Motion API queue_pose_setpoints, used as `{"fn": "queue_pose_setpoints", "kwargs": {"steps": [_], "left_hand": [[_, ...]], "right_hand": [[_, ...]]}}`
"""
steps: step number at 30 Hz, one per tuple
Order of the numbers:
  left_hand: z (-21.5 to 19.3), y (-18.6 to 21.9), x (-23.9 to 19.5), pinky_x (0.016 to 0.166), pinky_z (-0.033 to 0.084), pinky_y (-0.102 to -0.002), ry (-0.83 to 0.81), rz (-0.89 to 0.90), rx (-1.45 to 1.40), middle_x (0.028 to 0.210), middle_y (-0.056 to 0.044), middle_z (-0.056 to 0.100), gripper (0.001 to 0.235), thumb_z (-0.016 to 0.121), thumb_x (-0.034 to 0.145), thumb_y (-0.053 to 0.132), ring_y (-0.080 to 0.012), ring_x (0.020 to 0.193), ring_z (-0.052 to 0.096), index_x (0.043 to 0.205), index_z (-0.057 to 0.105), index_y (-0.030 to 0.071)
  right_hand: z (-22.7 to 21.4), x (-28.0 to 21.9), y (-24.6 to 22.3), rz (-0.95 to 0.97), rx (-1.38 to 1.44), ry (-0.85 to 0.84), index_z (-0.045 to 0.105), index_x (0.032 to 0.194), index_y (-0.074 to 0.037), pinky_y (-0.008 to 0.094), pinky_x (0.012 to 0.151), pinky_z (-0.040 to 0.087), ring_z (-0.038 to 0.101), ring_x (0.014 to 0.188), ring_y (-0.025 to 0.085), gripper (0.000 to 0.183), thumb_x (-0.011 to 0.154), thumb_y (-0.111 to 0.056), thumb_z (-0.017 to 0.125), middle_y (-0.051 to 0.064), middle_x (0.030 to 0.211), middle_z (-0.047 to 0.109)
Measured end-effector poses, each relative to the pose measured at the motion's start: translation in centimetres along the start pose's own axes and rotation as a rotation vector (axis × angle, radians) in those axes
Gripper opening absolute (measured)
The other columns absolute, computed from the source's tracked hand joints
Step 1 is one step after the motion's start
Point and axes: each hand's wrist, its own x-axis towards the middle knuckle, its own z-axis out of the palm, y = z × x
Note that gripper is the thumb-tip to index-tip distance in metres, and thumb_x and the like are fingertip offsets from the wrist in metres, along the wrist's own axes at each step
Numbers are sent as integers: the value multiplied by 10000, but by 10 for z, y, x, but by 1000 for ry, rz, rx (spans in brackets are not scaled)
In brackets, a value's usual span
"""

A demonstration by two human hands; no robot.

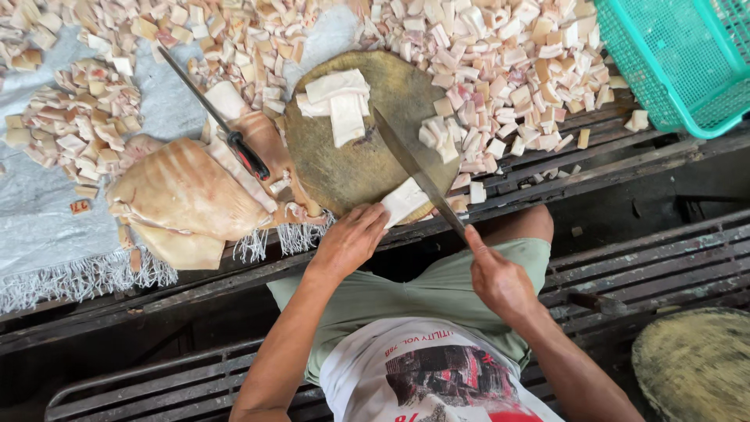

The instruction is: The person cuts processed animal skin into smaller rectangular pieces using a large knife on a wooden cutting board.

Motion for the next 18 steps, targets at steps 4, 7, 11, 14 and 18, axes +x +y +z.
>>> {"fn": "queue_pose_setpoints", "kwargs": {"steps": [4, 7, 11, 14, 18], "left_hand": [[7, 0, 2, 1033, 506, -416, 42, 19, -19, 1314, -138, 607, 353, 661, 944, 159, -322, 1229, 592, 1242, 646, -31], [11, -2, 6, 1024, 511, -413, 70, 1, -7, 1323, -119, 611, 312, 658, 948, 145, -325, 1228, 596, 1224, 650, 0], [11, -4, 7, 1002, 532, -391, 21, 37, 7, 1319, -118, 622, 374, 641, 879, 65, -309, 1240, 602, 1245, 662, -10], [10, 0, 7, 980, 541, -387, 38, 40, -5, 1290, -101, 641, 377, 645, 859, 67, -301, 1236, 605, 1230, 675, 9], [4, 0, 12, 929, 553, -398, 28, 27, -6, 1243, -92, 655, 294, 670, 875, 117, -304, 1194, 619, 1155, 690, 30]], "right_hand": [[-23, -3, 0, 61, 167, 92, 438, 1551, -122, 467, 559, 559, 710, 633, 381, 685, 906, 2, 633, 244, 771, 684], [-36, -9, 2, 172, 172, 247, 462, 1511, -142, 427, 531, 563, 670, 495, 283, 575, 981, -18, 644, 168, 641, 654], [-23, -11, 0, -98, 180, 324, 384, 1586, -88, 400, 591, 559, 673, 637, 251, 618, 1011, 27, 582, 144, 804, 674], [-7, -9, -5, 27, 41, -54, 443, 1550, -116, 447, 579, 544, 648, 622, 304, 672, 909, -4, 607, 162, 810, 670], [-9, -1, -6, -42, 55, 5, 470, 1541, -131, 474, 616, 542, 665, 690, 355, 688, 882, -15, 630, 196, 936, 716]]}}
